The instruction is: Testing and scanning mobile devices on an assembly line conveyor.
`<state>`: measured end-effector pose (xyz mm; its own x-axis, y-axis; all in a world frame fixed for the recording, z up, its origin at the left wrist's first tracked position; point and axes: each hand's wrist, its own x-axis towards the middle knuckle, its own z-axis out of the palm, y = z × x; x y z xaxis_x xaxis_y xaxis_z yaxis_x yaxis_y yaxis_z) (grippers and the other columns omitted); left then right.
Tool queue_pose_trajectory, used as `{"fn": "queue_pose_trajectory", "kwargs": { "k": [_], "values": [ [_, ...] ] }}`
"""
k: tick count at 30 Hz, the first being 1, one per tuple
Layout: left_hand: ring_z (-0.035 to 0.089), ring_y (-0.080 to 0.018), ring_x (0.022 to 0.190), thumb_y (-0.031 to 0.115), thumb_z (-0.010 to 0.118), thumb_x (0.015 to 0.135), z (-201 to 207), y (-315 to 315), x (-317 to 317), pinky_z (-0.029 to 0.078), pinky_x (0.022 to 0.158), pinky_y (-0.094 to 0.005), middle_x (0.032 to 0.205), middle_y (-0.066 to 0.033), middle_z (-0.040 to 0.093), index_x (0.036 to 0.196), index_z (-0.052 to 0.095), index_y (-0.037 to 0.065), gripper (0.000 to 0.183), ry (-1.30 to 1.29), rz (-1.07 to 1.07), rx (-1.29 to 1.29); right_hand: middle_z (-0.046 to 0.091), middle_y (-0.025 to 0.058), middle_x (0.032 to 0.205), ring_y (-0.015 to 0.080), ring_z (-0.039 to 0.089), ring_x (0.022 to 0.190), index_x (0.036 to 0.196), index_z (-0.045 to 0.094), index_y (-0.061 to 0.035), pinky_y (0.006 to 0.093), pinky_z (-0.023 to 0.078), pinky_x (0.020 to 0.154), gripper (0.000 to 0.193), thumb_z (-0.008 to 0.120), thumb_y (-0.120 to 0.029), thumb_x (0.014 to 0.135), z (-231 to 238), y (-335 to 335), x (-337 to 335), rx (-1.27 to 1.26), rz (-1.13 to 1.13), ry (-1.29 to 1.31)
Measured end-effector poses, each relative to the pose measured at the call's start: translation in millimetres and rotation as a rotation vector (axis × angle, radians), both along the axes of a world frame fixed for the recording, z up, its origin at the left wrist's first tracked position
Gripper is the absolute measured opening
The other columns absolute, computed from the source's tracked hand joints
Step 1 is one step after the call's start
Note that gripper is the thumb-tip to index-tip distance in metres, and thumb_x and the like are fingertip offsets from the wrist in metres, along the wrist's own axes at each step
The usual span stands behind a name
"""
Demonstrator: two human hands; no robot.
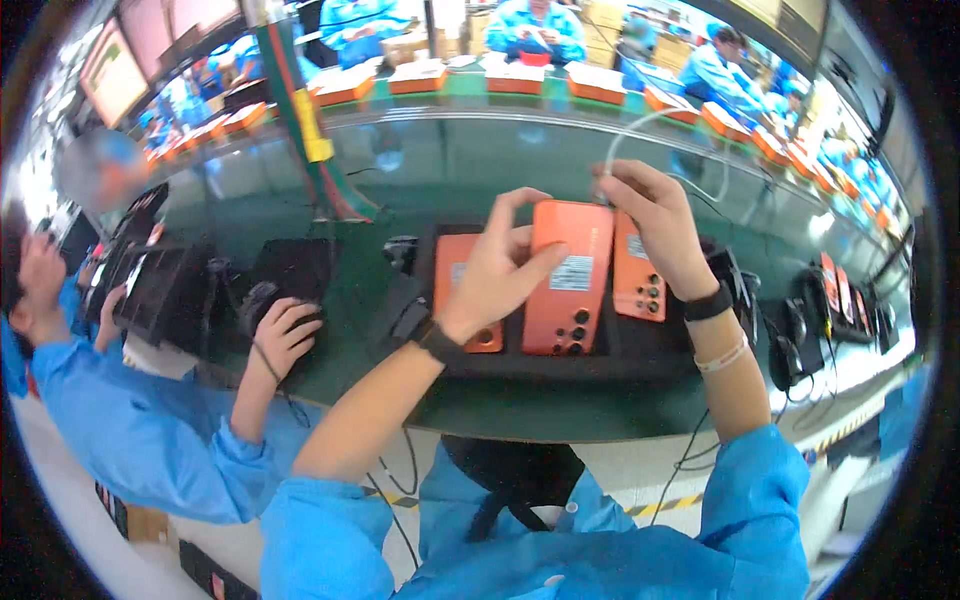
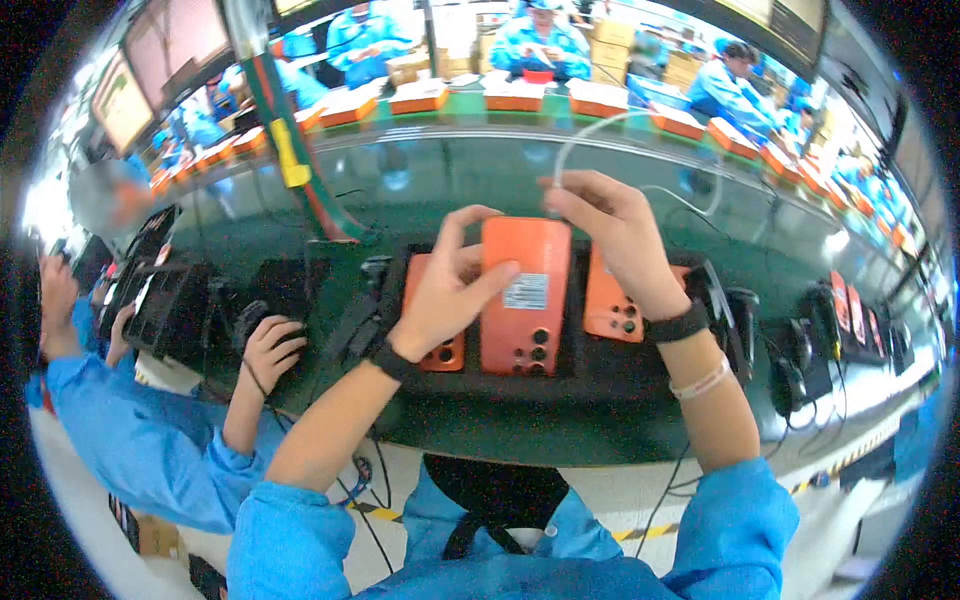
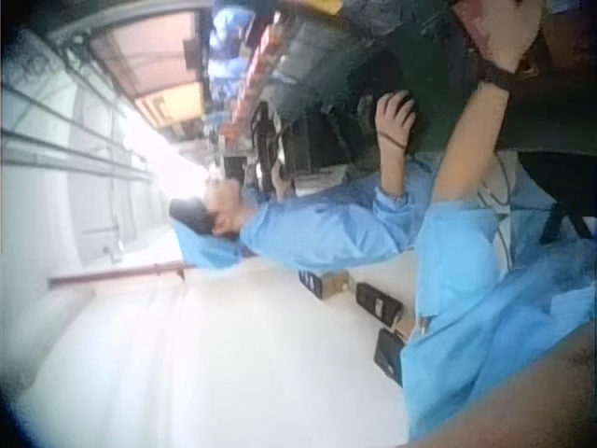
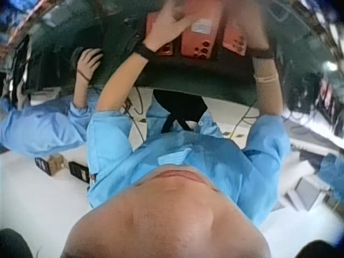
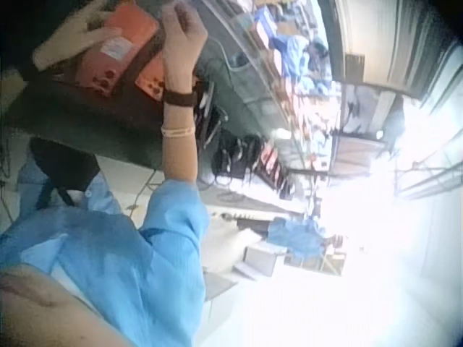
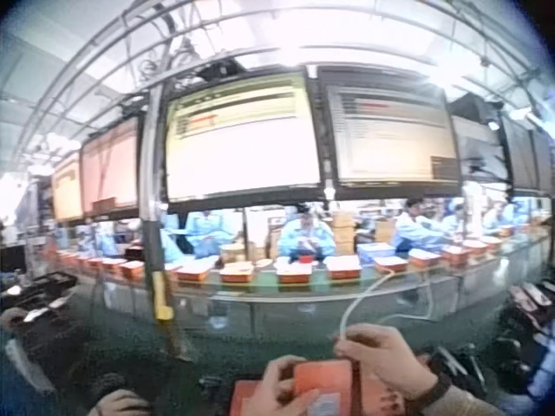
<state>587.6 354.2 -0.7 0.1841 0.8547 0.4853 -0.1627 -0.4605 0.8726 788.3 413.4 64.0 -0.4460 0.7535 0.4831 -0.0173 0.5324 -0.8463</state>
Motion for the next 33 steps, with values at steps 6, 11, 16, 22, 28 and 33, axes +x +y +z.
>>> {"fn": "queue_pose_trajectory", "kwargs": {
  "k": [6,11,16,22,28,33],
  "values": [
    [0.062,-0.0133,0.099,0.008,0.064,0.09,8.0,-11.3,-0.9,0.05,0.083,-0.0272,0.108,-0.0105,0.066,0.134,0.039,0.001,0.051,0.105,0.053,0.01,0.069,0.0075,0.1,0.01,0.061,0.089,0.108,0.066,0.0039,0.0243,0.049,0.081,0.028,0.067,-0.016,0.088,17.8,-14.2,-13.4,-0.045,0.004,0.009],
    [0.059,-0.0173,0.108,0.006,0.066,0.088,9.3,-15.5,3.0,0.049,0.09,-0.0303,0.119,-0.0124,0.061,0.131,0.042,0.001,0.049,0.133,0.148,0.083,0.07,0.0073,0.094,0.0101,0.062,0.088,0.102,0.068,0.0037,0.0264,0.049,0.082,0.027,0.066,-0.019,0.089,19.7,-16.6,-11.1,0.109,-0.023,-0.171],
    [0.062,-0.0133,0.1,0.005,0.064,0.089,15.3,-23.1,8.7,0.049,0.085,-0.0263,0.11,-0.0104,0.066,0.13,0.042,0.0,0.048,0.112,0.168,0.023,0.07,0.0076,0.092,0.011,0.063,0.087,0.102,0.067,0.005,0.0259,0.05,0.08,0.027,0.067,-0.018,0.089,22.3,-16.2,-8.4,0.002,0.01,-0.103],
    [0.062,-0.013,0.098,0.005,0.064,0.089,10.9,-20.2,13.0,0.048,0.084,-0.026,0.105,-0.01,0.068,0.132,0.04,-0.001,0.05,0.136,0.178,0.063,0.069,0.0082,0.09,0.0103,0.062,0.084,0.1,0.067,0.0054,0.0251,0.05,0.077,0.027,0.068,-0.019,0.088,19.3,-16.9,-4.2,-0.002,0.085,-0.078],
    [0.063,-0.0133,0.098,0.005,0.062,0.09,2.1,-13.4,17.6,0.048,0.086,-0.0263,0.105,-0.0105,0.068,0.132,0.038,-0.001,0.049,0.089,0.119,0.065,0.069,0.0059,0.091,0.0103,0.061,0.084,0.101,0.067,0.0034,0.0244,0.049,0.076,0.027,0.068,-0.021,0.089,7.1,-13.8,2.2,0.02,0.035,-0.176],
    [0.055,-0.0154,0.112,0.011,0.06,0.092,-12.4,5.3,26.6,0.046,0.091,-0.0291,0.126,-0.0151,0.054,0.136,0.033,0.001,0.053,0.137,0.237,0.218,0.065,0.0108,0.102,0.0129,0.06,0.088,0.119,0.056,0.0072,0.0266,0.049,0.075,0.046,0.073,-0.017,0.083,-28.0,14.8,7.3,0.018,-0.041,-0.242]
  ]
}}
